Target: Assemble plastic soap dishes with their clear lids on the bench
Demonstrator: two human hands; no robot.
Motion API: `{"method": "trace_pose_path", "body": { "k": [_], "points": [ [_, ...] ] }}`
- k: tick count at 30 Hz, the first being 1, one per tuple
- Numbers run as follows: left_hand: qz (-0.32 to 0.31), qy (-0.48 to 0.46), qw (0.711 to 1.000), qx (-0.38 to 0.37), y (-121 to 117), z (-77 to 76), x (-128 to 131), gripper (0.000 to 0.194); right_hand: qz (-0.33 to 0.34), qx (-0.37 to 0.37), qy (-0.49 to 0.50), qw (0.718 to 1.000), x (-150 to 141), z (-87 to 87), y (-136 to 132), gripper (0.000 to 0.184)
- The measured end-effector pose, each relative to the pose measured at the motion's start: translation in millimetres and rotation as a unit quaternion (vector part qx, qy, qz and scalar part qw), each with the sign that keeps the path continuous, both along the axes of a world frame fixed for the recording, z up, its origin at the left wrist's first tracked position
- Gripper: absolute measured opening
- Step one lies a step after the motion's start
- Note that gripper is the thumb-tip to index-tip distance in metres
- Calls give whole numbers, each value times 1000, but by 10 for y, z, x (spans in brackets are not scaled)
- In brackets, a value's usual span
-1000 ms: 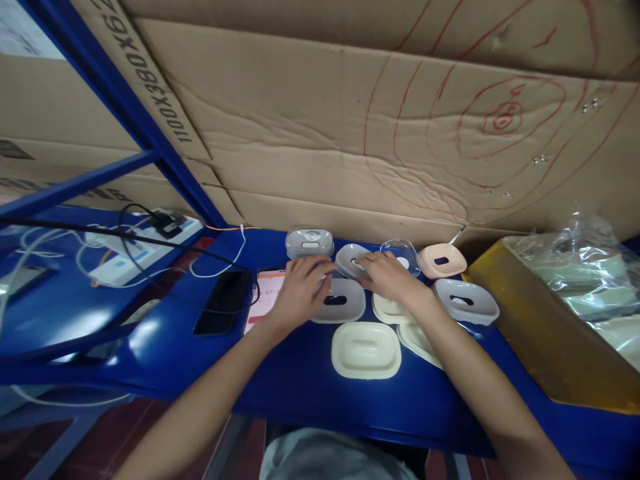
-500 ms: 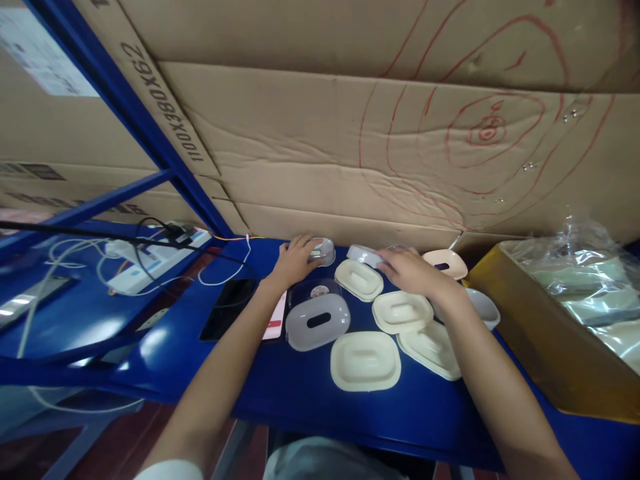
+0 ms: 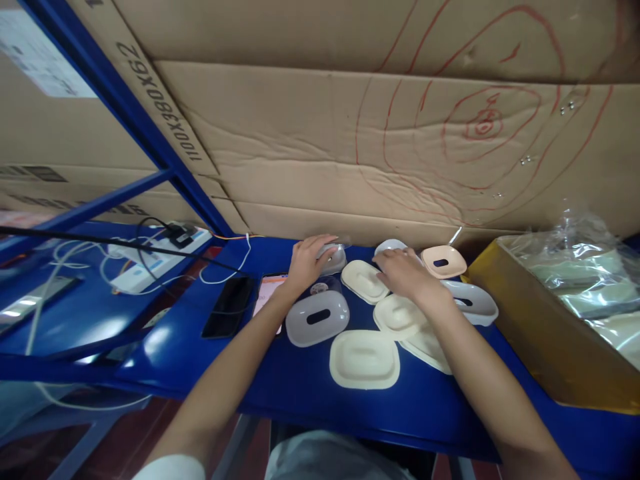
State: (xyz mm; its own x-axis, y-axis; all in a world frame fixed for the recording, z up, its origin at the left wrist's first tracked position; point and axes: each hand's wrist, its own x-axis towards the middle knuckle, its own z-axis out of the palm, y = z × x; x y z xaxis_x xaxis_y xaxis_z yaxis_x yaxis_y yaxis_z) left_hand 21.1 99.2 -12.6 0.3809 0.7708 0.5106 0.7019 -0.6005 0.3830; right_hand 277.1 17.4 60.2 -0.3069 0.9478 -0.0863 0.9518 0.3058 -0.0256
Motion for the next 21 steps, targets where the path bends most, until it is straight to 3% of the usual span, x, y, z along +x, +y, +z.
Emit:
{"method": "trace_pose_path", "body": {
  "k": [5, 11, 16, 21],
  "points": [
    [18, -5, 1000, 9, 67, -54, 28, 34, 63, -40, 7, 997, -239, -159, -14, 35],
    [72, 90, 993, -26, -57, -9, -98, 10, 76, -75, 1, 994, -250, -270, -20, 37],
    [66, 185, 978, -67, -155, 52, -133, 21, 71, -68, -8, 995, -287, -316, -7, 38],
    [35, 245, 965, -87, -175, 101, -132, 28, 44, -29, -17, 998, -427, -398, -5, 53]
  ]
}}
